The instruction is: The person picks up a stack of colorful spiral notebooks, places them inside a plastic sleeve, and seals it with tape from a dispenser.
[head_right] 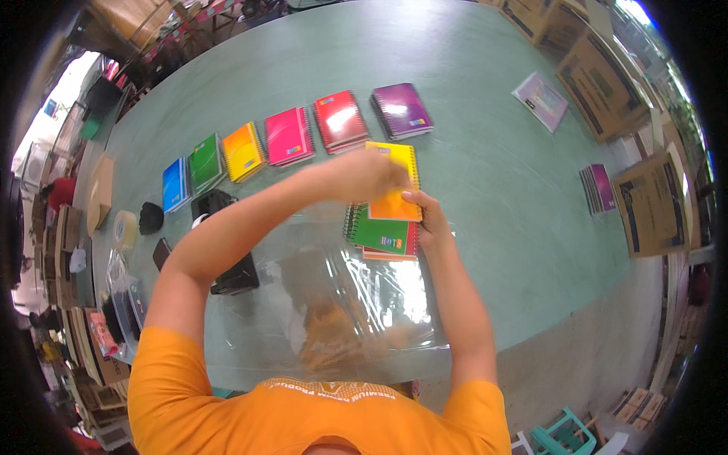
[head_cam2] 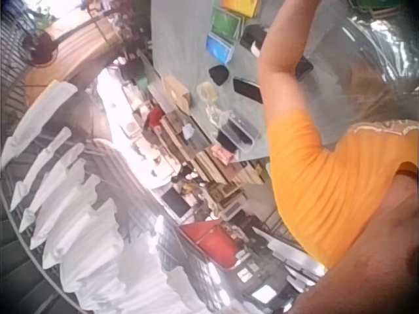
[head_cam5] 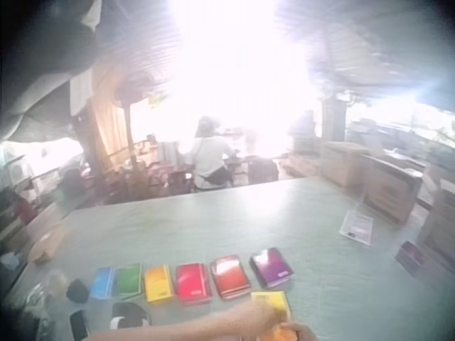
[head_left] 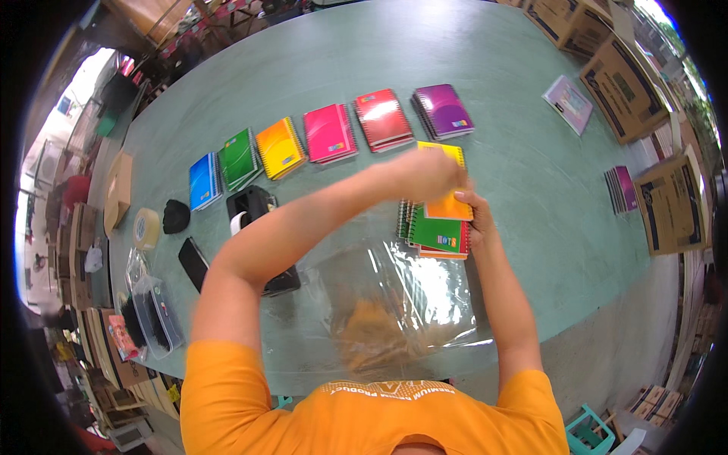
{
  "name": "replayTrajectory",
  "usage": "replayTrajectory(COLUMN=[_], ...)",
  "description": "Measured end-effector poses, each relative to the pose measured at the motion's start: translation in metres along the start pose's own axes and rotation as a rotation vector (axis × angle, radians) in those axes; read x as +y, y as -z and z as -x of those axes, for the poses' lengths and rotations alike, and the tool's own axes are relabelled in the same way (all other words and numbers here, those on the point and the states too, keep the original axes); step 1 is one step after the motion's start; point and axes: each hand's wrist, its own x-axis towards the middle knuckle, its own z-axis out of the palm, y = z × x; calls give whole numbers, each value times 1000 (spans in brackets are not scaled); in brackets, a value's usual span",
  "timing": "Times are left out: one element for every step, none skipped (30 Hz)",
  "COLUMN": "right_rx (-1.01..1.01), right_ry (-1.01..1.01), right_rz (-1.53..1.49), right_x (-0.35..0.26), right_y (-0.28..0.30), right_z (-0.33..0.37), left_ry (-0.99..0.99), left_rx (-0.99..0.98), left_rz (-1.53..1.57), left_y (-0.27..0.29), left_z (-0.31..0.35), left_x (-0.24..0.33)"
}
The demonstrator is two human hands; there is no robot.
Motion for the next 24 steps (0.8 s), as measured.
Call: replayTrajectory(right_rx=[18,68,33,5,-25,27,112,165,188,210,233,207,170,129,111,90,66,76,37,-4,-46,-85,-16,47], right_ry=[15,21,31,48,61,84,139,164,159,152,156,134,112,81,34,-23,-88,-215,-249,-280,-310,-378,-333,-278], right_rz=[-5,-40,-21,-2,21,4,-13,-29,-18,-5,11,-3,-19,-36,-40,-44,-50,56,77,99,119,183,439,694], right_x=[-8,-16,-19,-24,-30,-34,-46,-50,-51,-52,-57,-60,-62,-62,-63,-62,-60,-61,-56,-49,-43,-36,-30,-25], right_y=[9,20,24,29,31,34,45,48,50,52,54,53,50,47,50,57,60,49,44,39,35,35,11,-17], right_z=[14,27,39,52,64,76,96,109,115,118,121,123,120,119,121,121,121,123,125,126,126,123,121,120], left_ry=[68,260,217,153,194,231,329,286,248,224,191,128,44,-30,-131,-221,-292,-245,-221,-196,-171,-176,-119,-64], left_rx=[140,148,219,424,323,223,50,57,61,168,280,492,508,519,280,40,-39,-43,67,173,276,473,550,629], left_rz=[9,-174,-440,-791,-726,-658,-575,-594,-614,-598,-581,-483,-337,-193,-231,-264,-217,-289,-419,-555,-694,-508,-371,-235], left_y=[7,7,-8,-31,-41,-48,-39,-36,-33,-33,-24,-28,-31,-37,-45,-54,-62,-72,-80,-92,-104,-118,-129,-141], left_z=[-22,-47,-56,-58,-61,-66,-87,-84,-77,-70,-71,-71,-64,-53,-43,-27,-4,14,25,33,40,42,52,66], left_x=[-10,-23,-60,-89,-113,-124,-101,-100,-102,-98,-81,-58,-25,10,46,79,105,119,125,127,127,127,124,122])
